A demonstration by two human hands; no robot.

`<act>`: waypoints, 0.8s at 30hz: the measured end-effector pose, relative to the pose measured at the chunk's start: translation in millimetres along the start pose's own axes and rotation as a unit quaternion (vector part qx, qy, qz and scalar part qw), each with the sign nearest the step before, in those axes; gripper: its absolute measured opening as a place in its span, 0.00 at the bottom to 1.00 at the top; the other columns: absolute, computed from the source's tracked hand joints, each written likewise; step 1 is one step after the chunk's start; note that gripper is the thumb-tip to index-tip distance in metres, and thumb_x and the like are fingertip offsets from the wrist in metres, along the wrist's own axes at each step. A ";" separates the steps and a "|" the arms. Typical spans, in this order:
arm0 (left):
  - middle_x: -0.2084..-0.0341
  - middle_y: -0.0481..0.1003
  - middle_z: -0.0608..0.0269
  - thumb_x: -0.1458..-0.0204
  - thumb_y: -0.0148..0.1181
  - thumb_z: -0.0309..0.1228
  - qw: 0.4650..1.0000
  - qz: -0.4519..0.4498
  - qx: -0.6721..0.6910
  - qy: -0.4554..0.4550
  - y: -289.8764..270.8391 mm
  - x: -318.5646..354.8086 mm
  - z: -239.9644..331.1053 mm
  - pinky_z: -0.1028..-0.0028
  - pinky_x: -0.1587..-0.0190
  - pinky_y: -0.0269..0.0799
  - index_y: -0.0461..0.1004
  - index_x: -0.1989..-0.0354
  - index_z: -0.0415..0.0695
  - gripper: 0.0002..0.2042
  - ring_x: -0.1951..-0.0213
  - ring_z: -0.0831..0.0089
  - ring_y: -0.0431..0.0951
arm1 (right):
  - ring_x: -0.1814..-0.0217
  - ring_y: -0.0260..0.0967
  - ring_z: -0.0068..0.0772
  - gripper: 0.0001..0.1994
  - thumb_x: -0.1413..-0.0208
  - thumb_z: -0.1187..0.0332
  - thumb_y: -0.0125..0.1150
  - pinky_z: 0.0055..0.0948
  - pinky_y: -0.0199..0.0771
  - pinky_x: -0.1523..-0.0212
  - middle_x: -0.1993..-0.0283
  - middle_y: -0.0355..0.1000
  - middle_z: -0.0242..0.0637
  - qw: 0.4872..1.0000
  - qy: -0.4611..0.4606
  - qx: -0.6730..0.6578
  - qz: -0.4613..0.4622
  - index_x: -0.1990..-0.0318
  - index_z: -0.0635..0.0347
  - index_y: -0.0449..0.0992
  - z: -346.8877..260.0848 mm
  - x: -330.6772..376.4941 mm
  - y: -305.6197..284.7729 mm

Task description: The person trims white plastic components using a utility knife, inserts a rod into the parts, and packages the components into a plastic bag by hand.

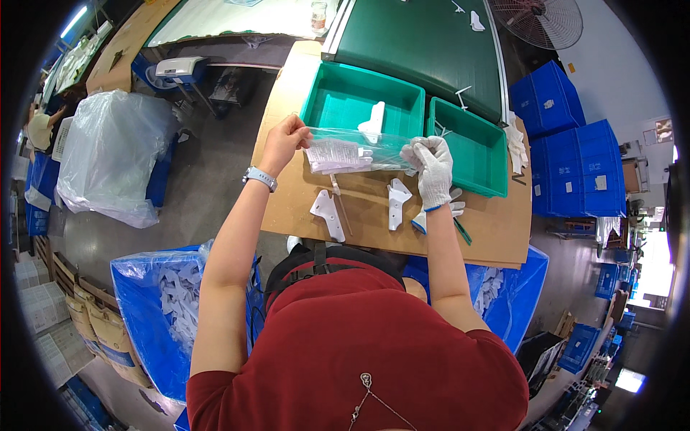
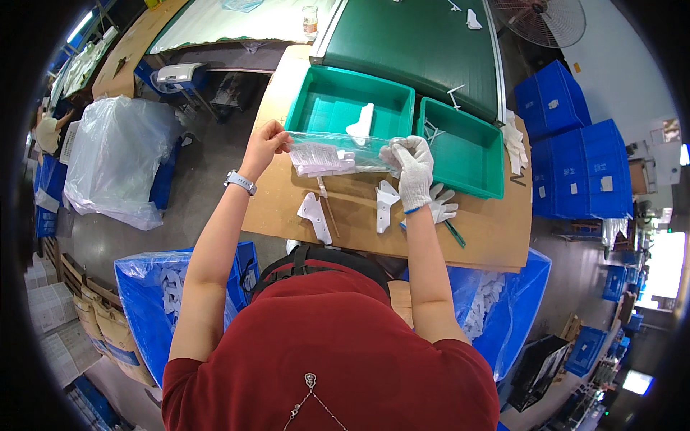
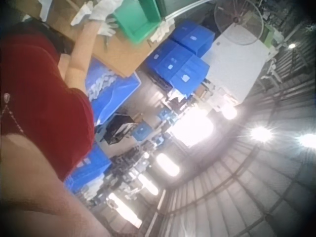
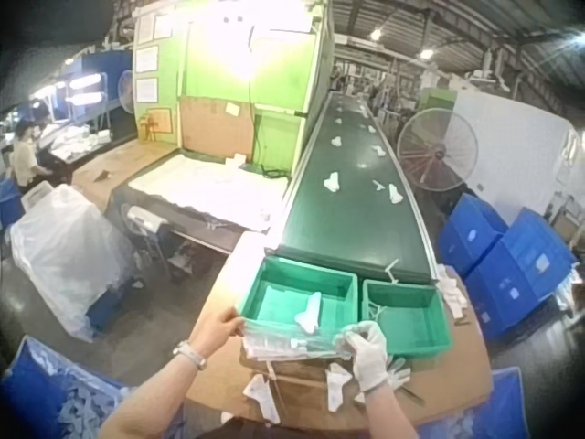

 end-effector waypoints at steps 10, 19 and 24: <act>0.69 0.81 0.64 0.35 0.56 0.27 0.994 -0.011 0.105 -0.010 4.3 16.1 -0.3 0.79 0.61 0.77 0.74 0.63 0.42 0.04 0.66 0.78 0.81 | 0.67 0.75 0.27 0.06 0.36 0.80 0.54 0.25 0.79 0.66 0.58 0.76 0.39 0.999 -0.033 -0.023 -0.020 0.56 0.58 0.70 -38.3 13.0 27.4; 0.71 0.79 0.69 0.34 0.56 0.27 0.994 -0.016 0.092 0.065 4.6 30.5 37.8 0.80 0.62 0.73 0.75 0.63 0.41 0.05 0.70 0.84 0.74 | 0.75 0.62 0.24 0.18 0.43 0.69 0.66 0.26 0.67 0.71 0.66 0.71 0.31 0.908 -0.127 0.356 -0.182 0.46 0.59 0.71 -81.6 29.6 50.3; 0.73 0.77 0.70 0.35 0.56 0.26 0.995 -0.007 0.023 0.102 12.1 46.3 76.1 0.81 0.64 0.70 0.74 0.63 0.40 0.04 0.71 0.84 0.72 | 0.67 0.71 0.31 0.08 0.50 0.70 0.68 0.31 0.72 0.65 0.65 0.72 0.37 0.762 -0.116 0.572 -0.281 0.61 0.58 0.79 -81.6 32.5 52.0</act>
Point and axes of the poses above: each hand's wrist, its own x-axis away from the middle knuckle, its own y-axis out of the palm, z = x × y, the point moved 2 cm from there along -x, towards the middle knuckle
